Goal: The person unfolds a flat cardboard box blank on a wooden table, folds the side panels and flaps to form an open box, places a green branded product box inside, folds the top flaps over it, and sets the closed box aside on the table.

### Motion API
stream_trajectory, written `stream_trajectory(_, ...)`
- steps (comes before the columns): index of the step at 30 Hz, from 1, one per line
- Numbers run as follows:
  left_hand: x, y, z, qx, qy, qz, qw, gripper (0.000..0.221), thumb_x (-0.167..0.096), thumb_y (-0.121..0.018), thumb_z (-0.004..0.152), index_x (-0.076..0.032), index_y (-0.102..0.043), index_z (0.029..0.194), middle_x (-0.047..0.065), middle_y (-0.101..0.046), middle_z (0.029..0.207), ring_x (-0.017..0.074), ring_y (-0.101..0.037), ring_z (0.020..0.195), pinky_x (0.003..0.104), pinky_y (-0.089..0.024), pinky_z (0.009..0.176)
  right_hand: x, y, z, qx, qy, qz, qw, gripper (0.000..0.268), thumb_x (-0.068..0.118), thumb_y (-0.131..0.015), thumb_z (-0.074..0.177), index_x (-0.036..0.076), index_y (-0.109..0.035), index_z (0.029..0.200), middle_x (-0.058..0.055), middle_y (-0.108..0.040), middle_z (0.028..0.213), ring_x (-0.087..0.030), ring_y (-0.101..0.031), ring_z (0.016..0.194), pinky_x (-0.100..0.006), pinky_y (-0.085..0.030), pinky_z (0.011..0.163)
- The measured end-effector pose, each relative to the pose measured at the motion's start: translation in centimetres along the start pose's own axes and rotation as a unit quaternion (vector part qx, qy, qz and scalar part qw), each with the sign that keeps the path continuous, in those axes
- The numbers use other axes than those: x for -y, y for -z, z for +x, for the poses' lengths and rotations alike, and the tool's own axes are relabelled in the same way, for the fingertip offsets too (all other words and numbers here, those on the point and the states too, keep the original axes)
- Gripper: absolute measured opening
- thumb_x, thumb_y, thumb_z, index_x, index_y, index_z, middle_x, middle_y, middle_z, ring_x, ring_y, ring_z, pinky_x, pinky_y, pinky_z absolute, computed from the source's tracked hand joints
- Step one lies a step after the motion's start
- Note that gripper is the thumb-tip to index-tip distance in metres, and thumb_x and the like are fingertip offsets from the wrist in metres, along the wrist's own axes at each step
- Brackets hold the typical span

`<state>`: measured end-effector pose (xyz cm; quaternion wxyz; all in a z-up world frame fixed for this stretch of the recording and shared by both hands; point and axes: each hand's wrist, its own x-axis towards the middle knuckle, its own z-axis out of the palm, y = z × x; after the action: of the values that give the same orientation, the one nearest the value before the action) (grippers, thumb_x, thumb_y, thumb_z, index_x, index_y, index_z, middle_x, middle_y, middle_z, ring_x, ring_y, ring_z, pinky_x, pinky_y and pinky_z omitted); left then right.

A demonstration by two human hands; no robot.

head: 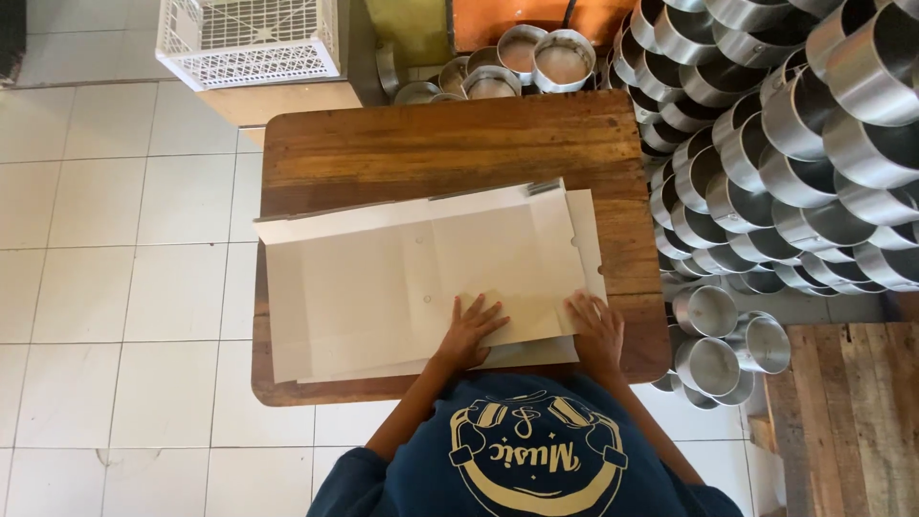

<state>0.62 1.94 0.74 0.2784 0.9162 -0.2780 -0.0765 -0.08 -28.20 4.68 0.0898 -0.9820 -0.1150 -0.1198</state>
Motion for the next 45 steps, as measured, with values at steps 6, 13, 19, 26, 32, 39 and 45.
stream_trajectory(6, 0.4, 0.2, -0.3, -0.009, 0.014, -0.014, 1.000, 0.080, -0.012, -0.079, 0.067, -0.028, -0.059, 0.143, -0.001, -0.042, 0.163, 0.0280, -0.021, 0.158, 0.068, 0.002, 0.125, -6.4, -3.7, 2.9, 0.140, 0.101, 0.149, 0.974, 0.037, 0.019, -0.067, 0.089, 0.021, -0.072, 0.126, -0.003, -0.072, 0.129, -0.024, -0.067, 0.113, -0.041, -0.050, 0.099)
stream_trajectory(13, 0.6, -0.3, -0.1, -0.002, 0.020, 0.000, 1.000, 0.079, -0.015, -0.081, 0.068, -0.028, -0.058, 0.142, -0.001, -0.041, 0.162, 0.0282, -0.021, 0.156, 0.067, 0.003, 0.123, -5.3, -1.3, 12.7, 0.492, -0.070, 0.125, 0.859, 0.047, 0.041, -0.055, 0.102, 0.027, -0.053, 0.146, -0.003, -0.077, 0.132, -0.032, -0.076, 0.105, -0.046, -0.058, 0.099)
stream_trajectory(19, 0.6, -0.4, 0.1, -0.010, 0.021, 0.002, 1.000, 0.079, -0.017, -0.081, 0.069, -0.027, -0.058, 0.143, -0.001, -0.041, 0.162, 0.0282, -0.020, 0.157, 0.068, 0.003, 0.123, -7.3, -7.4, 13.3, 0.382, 0.025, -0.068, 0.921, 0.081, 0.067, -0.055, 0.089, 0.049, -0.017, 0.159, -0.008, 0.009, 0.171, -0.043, 0.003, 0.157, -0.073, -0.012, 0.114)
stream_trajectory(26, 0.5, -0.3, 0.1, -0.004, 0.019, 0.032, 0.999, 0.079, -0.016, -0.079, 0.070, -0.028, -0.057, 0.145, -0.001, -0.040, 0.163, 0.0276, -0.020, 0.157, 0.067, 0.002, 0.124, -7.9, -11.4, 9.7, 0.119, 0.048, -0.036, 0.991, 0.061, 0.062, -0.035, 0.103, 0.048, -0.022, 0.161, -0.002, -0.002, 0.177, -0.038, -0.005, 0.161, -0.080, -0.008, 0.116)
stream_trajectory(32, -0.3, -0.5, -0.8, -0.018, 0.030, 0.068, 0.997, 0.082, -0.021, -0.079, 0.072, -0.026, -0.051, 0.149, 0.007, -0.030, 0.167, 0.0326, -0.014, 0.157, 0.069, 0.000, 0.123, -4.5, -7.3, 9.3, 0.053, 0.041, -0.077, 0.995, 0.057, 0.053, -0.051, 0.103, 0.038, -0.041, 0.158, -0.011, -0.017, 0.173, -0.041, -0.013, 0.158, -0.081, -0.011, 0.115)
stream_trajectory(39, 1.5, -1.1, -3.8, -0.062, 0.071, 0.088, 0.992, 0.086, -0.033, -0.081, 0.077, -0.019, -0.045, 0.154, 0.015, -0.028, 0.166, 0.0454, -0.013, 0.155, 0.065, -0.010, 0.123, 3.9, -1.4, 4.3, 0.056, 0.166, 0.150, 0.973, 0.066, 0.030, -0.073, 0.076, 0.012, -0.060, 0.138, -0.024, -0.039, 0.150, -0.044, -0.037, 0.139, -0.067, -0.030, 0.109)
stream_trajectory(45, 3.2, -1.7, -4.7, -0.091, -0.006, 0.059, 0.994, 0.062, -0.027, -0.077, 0.083, -0.013, -0.059, 0.141, 0.013, -0.050, 0.155, 0.0468, -0.031, 0.151, 0.060, -0.023, 0.124, 6.0, -1.4, 2.1, 0.028, 0.251, 0.107, 0.962, 0.052, 0.014, -0.065, 0.078, 0.004, -0.064, 0.129, -0.020, -0.059, 0.140, -0.036, -0.054, 0.135, -0.049, -0.043, 0.111)
